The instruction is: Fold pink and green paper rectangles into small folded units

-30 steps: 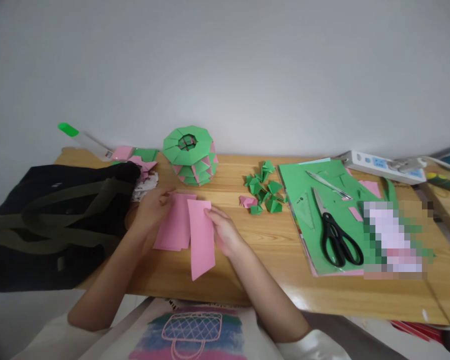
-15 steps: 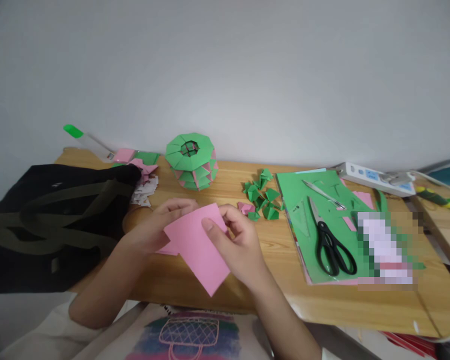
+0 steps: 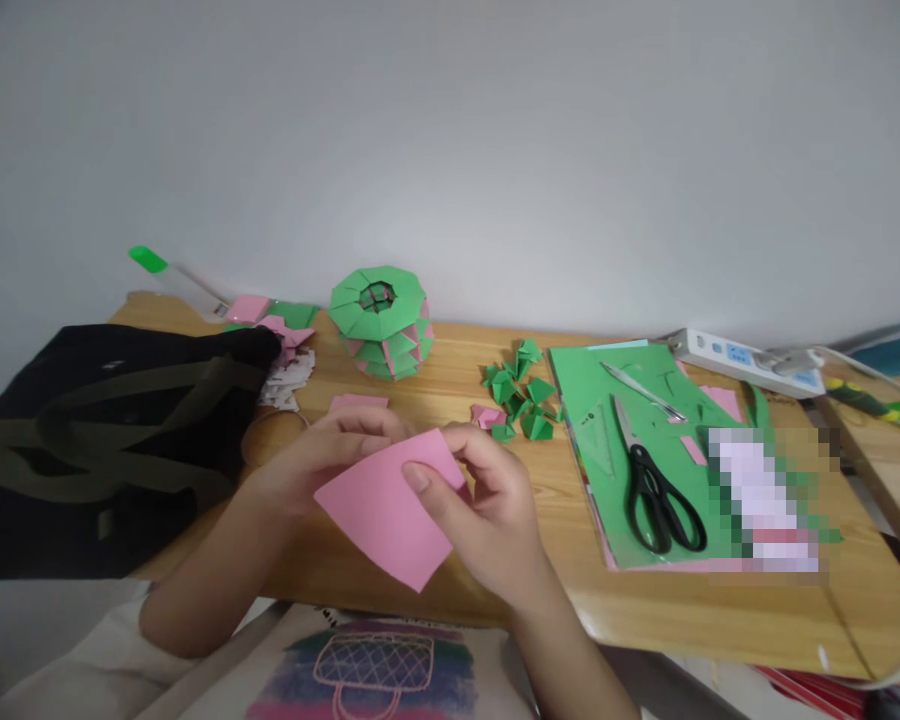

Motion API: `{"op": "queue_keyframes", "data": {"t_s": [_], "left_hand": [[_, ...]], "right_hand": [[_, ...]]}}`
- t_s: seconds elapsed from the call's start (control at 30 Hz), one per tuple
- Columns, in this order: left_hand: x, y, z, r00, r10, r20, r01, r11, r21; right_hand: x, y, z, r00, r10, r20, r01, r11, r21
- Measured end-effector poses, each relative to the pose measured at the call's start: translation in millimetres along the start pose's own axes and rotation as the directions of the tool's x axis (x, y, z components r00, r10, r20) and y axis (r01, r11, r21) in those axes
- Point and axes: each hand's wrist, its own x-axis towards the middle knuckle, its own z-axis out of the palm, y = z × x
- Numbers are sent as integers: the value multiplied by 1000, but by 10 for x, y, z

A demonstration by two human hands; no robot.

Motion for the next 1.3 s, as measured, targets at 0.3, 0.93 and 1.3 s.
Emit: {"op": "queue_keyframes", "data": {"t_s": [0.3,0.93,1.3], "left_hand": [[3,-16,2,1000,-5,20,4,996,88],[15,-75,100,993,9,115,2,995,-98],[3,-118,72,998,-34,57,41,990,-137]], "right_hand": [[-16,10,6,993,-110,-48,108,993,-56],[-122,20,-28,944,-312,-108,295,943,-152],[-78,-5,-69,859,-512,-1,459,771,-442]]}}
